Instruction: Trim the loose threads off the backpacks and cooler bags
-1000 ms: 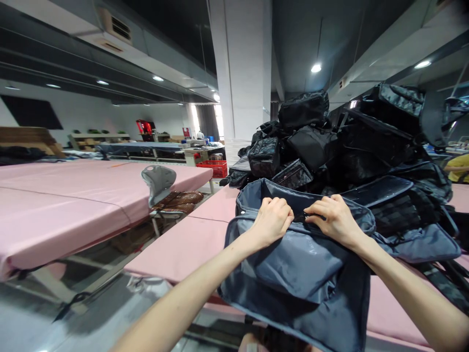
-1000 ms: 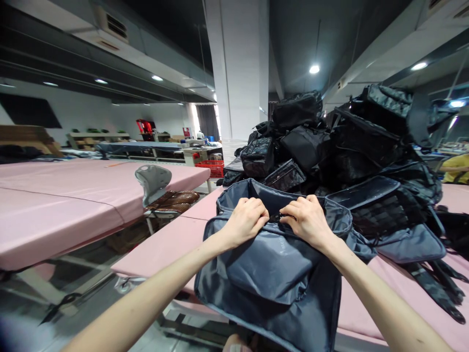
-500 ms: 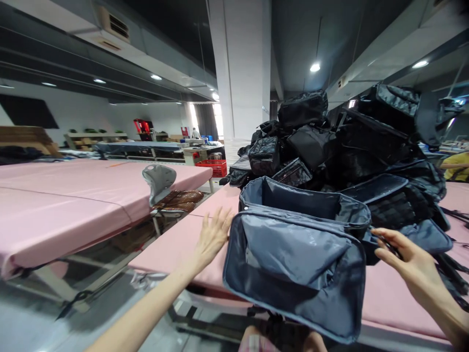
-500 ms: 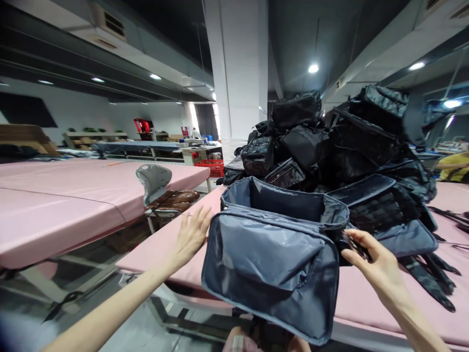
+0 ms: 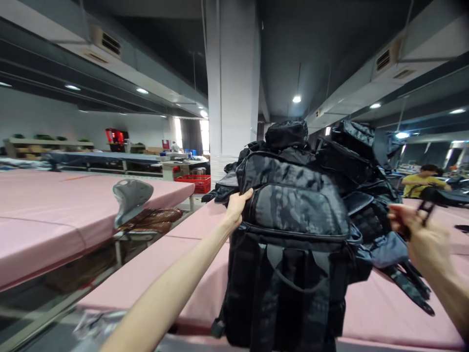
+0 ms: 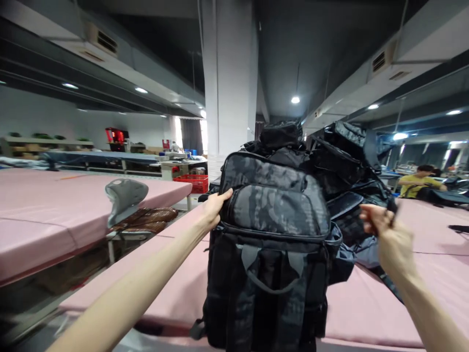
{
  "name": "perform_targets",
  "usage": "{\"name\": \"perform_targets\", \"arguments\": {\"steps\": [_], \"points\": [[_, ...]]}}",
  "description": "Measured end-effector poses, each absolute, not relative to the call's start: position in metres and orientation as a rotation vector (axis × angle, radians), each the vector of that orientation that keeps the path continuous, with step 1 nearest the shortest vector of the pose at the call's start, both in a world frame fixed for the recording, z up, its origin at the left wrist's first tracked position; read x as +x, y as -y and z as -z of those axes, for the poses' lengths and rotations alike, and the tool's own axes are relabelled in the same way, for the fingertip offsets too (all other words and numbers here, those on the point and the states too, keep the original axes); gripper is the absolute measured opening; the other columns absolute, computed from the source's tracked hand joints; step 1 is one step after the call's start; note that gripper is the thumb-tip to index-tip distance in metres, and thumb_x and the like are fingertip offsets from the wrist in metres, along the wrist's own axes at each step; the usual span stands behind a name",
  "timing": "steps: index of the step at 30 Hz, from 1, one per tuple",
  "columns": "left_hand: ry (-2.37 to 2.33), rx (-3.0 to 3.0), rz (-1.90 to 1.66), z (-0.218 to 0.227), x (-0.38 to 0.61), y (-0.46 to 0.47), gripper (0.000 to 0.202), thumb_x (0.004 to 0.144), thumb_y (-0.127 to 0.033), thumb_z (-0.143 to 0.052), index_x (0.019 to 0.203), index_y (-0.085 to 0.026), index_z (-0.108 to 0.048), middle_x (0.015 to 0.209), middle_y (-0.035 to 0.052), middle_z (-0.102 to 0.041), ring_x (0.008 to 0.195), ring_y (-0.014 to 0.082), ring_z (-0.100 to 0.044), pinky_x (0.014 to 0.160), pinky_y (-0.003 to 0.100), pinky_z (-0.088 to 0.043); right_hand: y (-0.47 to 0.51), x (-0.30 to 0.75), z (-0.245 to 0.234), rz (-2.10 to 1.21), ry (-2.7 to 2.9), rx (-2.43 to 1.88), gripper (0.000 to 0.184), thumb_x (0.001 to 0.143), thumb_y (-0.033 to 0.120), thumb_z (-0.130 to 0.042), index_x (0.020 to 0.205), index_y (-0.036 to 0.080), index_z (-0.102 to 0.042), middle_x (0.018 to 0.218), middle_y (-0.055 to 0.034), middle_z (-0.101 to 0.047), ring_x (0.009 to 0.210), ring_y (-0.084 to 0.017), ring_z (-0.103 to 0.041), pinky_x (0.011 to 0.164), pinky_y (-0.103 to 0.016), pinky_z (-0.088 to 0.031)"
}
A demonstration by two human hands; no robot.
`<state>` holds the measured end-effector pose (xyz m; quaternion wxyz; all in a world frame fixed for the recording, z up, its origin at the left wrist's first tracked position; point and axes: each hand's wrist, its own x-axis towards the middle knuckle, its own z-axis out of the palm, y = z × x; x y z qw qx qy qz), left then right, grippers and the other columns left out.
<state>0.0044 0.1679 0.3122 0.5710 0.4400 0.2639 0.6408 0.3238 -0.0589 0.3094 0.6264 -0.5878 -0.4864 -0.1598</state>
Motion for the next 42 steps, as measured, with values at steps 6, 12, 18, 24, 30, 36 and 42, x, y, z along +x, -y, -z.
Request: {"name": "perform_targets", "arguments": {"steps": [6,12,18,24,30,36,42], "points": [[-0.592,0.929,-1.503,-0.304,-0.002,-0.158,0.025,0.058,-0.024,-0.076,0.076,-0.01,-0.065,0.074,0.0075,-0.07,0.076,0.019,-0.065,0.082,0.034,-0.05,-0.025,0.269,-0.356,0.391,1.475,-1.566,0.033,0.074,0.041,-0.052,0.095,0.02,-0.066,0.097,-0.0063,-0.066,0.09,-0.022,-0.059,0.076,-0.03,-0.043],[-0.527,0.933,-1.473,-0.3,-0.007,-0.156,0.033,0.056,-0.029,-0.077,0.08,-0.009,-0.066,0.079,0.0083,-0.07,0.084,0.0204,-0.064,0.09,0.035,-0.046,-0.064,0.29,-0.357,0.233,1.694,-1.779,0.039,0.068,0.049,-0.059,0.094,0.021,-0.066,0.09,-0.0034,-0.066,0.084,-0.021,-0.059,0.069,-0.027,-0.04],[-0.475,0.88,-1.477,-0.293,-0.005,-0.164,0.034,0.054,-0.032,-0.078,0.079,-0.012,-0.067,0.082,0.0073,-0.071,0.088,0.0218,-0.064,0.089,0.035,-0.046,-0.037,0.312,-0.319,-0.248,1.603,-1.715,0.035,0.065,0.048,-0.059,0.074,0.014,-0.059,0.063,0.0012,-0.055,0.057,-0.011,-0.048,0.052,-0.021,-0.032],[-0.441,0.902,-1.415,-0.294,-0.009,-0.164,0.036,0.056,-0.036,-0.078,0.079,-0.011,-0.066,0.079,0.0077,-0.071,0.086,0.0222,-0.065,0.086,0.034,-0.048,-0.031,0.306,-0.347,-0.236,1.304,-1.658,0.026,0.058,0.04,-0.06,0.061,0.017,-0.049,0.046,0.0064,-0.036,0.039,-0.006,-0.026,0.039,-0.021,-0.017],[-0.417,0.93,-1.217,-0.303,-0.002,-0.153,0.036,0.065,-0.036,-0.073,0.088,-0.01,-0.064,0.081,0.0103,-0.07,0.082,0.0215,-0.066,0.081,0.033,-0.051,-0.083,0.218,-0.422,0.309,1.365,-1.603,0.01,0.067,0.027,-0.053,0.062,0.018,-0.054,0.059,-0.0026,-0.055,0.053,-0.012,-0.044,0.048,-0.023,-0.028],[-0.486,0.866,-1.1,-0.302,-0.006,-0.152,0.032,0.076,-0.04,-0.06,0.091,-0.012,-0.065,0.077,0.0057,-0.069,0.082,0.0226,-0.066,0.073,0.032,-0.054,-0.075,0.071,-0.351,0.391,2.235,-1.413,0.022,0.074,0.013,-0.046,0.087,0.019,-0.061,0.082,-0.0039,-0.066,0.074,-0.016,-0.058,0.062,-0.023,-0.037],[-0.396,0.763,-0.966,-0.296,-0.016,-0.156,0.032,0.076,-0.039,-0.06,0.082,-0.008,-0.065,0.075,0.0119,-0.07,0.076,0.0256,-0.067,0.071,0.037,-0.054,-0.057,0.12,-0.332,-0.176,2.57,-1.097,0.022,0.083,0.017,-0.043,0.092,0.019,-0.063,0.085,-0.0011,-0.067,0.076,-0.012,-0.06,0.067,-0.021,-0.042]]}}
